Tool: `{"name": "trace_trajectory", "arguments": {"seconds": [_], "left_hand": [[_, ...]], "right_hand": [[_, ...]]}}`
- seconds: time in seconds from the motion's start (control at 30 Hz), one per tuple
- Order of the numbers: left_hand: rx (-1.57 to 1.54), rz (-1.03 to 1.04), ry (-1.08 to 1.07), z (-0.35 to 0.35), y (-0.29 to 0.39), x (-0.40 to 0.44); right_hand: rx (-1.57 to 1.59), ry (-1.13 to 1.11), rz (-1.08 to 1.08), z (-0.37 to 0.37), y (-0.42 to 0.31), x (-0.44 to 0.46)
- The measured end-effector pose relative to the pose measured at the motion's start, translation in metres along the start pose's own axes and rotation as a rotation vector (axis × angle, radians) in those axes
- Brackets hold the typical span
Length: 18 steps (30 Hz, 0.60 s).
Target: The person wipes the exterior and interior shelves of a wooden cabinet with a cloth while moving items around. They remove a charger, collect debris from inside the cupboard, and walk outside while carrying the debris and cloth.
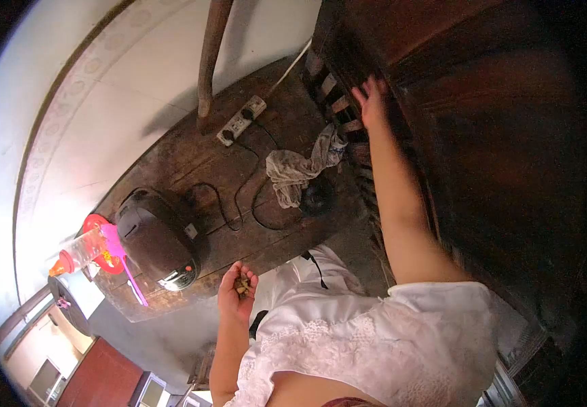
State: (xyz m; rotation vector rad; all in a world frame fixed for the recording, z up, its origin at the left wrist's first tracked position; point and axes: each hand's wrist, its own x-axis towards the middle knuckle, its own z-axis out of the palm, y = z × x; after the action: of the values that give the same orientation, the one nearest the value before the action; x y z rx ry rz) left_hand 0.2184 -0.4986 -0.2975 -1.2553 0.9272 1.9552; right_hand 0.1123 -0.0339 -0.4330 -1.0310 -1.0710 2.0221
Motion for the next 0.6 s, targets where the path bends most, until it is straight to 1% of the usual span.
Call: {"name": "trace_trajectory", "arguments": {"seconds": [0.03, 0.07, 0.1, 0.13, 0.2, 0.23, 0.3, 0.33, 0.4, 0.43, 0.47, 0.5, 0.53, 0.6], "left_hand": [[0.003, -0.004, 0.007, 0.000, 0.000, 0.002], [-0.006, -0.006, 0.029, 0.000, -0.001, 0.003], [-0.015, -0.009, 0.052, 0.000, -0.001, 0.003], [-0.013, -0.014, 0.065, 0.002, -0.001, 0.004], [0.020, -0.002, 0.051, 0.002, -0.001, 0.006], [0.019, -0.005, 0.064, 0.003, -0.001, 0.007], [0.039, -0.008, 0.079, 0.001, 0.001, 0.008], [0.042, -0.006, 0.090, -0.003, 0.002, 0.008], [0.107, -0.017, 0.091, -0.010, 0.002, 0.012], [0.114, -0.045, 0.077, -0.013, 0.001, 0.017], [0.090, -0.037, 0.095, -0.019, 0.001, 0.022], [0.058, -0.028, 0.119, -0.026, 0.001, 0.025], [0.043, -0.037, 0.102, -0.033, 0.002, 0.028], [0.018, -0.049, 0.099, -0.033, 0.003, 0.032]], "right_hand": [[-0.176, -0.063, -0.044, -0.009, 0.015, -0.016], [-0.238, -0.097, 0.025, -0.026, 0.043, -0.030], [-0.364, -0.009, 0.080, -0.036, 0.075, -0.055], [-0.699, -0.118, 0.091, -0.061, 0.112, -0.065], [-1.066, -0.192, 0.102, -0.093, 0.184, -0.095], [-1.186, -0.125, 0.246, -0.061, 0.156, -0.126], [-1.522, -0.219, 0.079, -0.060, 0.187, -0.143], [-1.518, -0.224, 0.090, -0.059, 0.200, -0.148], [-1.828, -0.342, 0.147, -0.038, 0.194, -0.149], [-1.846, -0.311, 0.154, -0.043, 0.211, -0.143], [-1.835, -0.320, 0.055, -0.052, 0.233, -0.134], [-1.826, -0.342, -0.044, -0.055, 0.234, -0.128], [-1.854, -0.324, -0.042, -0.061, 0.228, -0.121], [-1.465, -0.306, 0.223, -0.031, 0.170, -0.110]]}}
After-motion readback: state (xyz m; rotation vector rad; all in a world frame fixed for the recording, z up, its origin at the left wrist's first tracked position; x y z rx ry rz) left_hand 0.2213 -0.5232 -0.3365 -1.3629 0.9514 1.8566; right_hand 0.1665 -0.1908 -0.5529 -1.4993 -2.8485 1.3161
